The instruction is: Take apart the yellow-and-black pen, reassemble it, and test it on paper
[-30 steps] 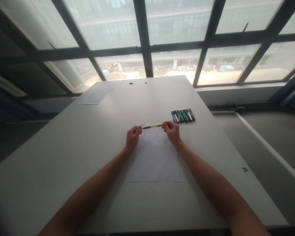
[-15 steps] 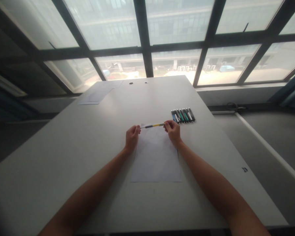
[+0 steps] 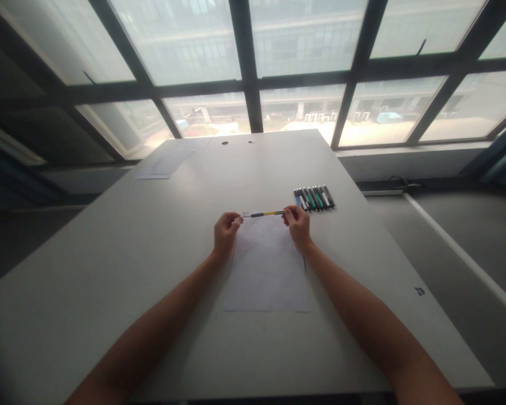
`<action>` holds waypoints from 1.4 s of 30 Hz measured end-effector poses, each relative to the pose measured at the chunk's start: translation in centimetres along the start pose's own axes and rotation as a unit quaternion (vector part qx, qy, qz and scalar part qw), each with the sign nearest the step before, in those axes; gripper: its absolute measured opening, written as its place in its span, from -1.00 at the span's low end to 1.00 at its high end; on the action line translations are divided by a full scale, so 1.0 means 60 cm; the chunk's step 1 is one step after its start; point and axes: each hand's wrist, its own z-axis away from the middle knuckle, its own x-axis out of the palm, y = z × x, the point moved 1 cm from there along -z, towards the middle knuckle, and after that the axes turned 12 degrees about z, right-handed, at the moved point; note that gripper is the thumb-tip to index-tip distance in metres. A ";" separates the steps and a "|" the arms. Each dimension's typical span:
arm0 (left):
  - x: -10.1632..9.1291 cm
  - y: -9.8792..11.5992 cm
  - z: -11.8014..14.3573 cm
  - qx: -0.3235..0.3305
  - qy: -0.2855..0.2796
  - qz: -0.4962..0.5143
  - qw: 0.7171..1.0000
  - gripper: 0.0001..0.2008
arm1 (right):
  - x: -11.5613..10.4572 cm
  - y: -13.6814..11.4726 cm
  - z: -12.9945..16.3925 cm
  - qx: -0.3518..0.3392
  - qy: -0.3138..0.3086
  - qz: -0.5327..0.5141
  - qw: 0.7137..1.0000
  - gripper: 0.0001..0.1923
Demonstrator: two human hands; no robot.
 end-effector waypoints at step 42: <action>-0.016 -0.014 -0.007 0.000 0.094 -0.011 0.996 -0.76 | -0.013 0.012 -0.021 0.121 0.086 -0.182 0.972 -0.75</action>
